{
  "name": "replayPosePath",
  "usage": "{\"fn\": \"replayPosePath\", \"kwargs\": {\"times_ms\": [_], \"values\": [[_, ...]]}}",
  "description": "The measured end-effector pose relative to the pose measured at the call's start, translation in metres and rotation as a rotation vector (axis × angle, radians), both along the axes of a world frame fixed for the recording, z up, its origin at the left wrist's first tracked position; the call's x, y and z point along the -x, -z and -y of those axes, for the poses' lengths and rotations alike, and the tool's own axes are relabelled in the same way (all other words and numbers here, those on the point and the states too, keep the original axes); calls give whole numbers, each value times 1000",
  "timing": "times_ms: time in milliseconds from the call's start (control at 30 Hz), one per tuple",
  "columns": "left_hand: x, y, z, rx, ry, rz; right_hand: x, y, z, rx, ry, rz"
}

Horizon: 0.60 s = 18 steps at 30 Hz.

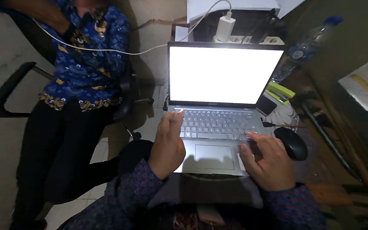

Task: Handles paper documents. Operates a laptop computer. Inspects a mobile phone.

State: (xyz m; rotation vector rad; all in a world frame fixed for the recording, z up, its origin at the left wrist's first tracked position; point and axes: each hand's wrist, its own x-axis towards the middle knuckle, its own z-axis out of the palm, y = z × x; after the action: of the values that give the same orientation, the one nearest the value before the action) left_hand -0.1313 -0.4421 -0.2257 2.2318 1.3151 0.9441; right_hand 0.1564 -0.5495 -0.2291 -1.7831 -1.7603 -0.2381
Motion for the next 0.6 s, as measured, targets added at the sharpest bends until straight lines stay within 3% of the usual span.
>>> {"fn": "replayPosePath", "kwargs": {"times_ms": [300, 600], "values": [[0, 3, -1, -4, -3, -22, 1, -3, -2, 93, 57, -44], [-2, 4, -2, 23, -25, 5, 6, -21, -24, 254, 66, 62]]}}
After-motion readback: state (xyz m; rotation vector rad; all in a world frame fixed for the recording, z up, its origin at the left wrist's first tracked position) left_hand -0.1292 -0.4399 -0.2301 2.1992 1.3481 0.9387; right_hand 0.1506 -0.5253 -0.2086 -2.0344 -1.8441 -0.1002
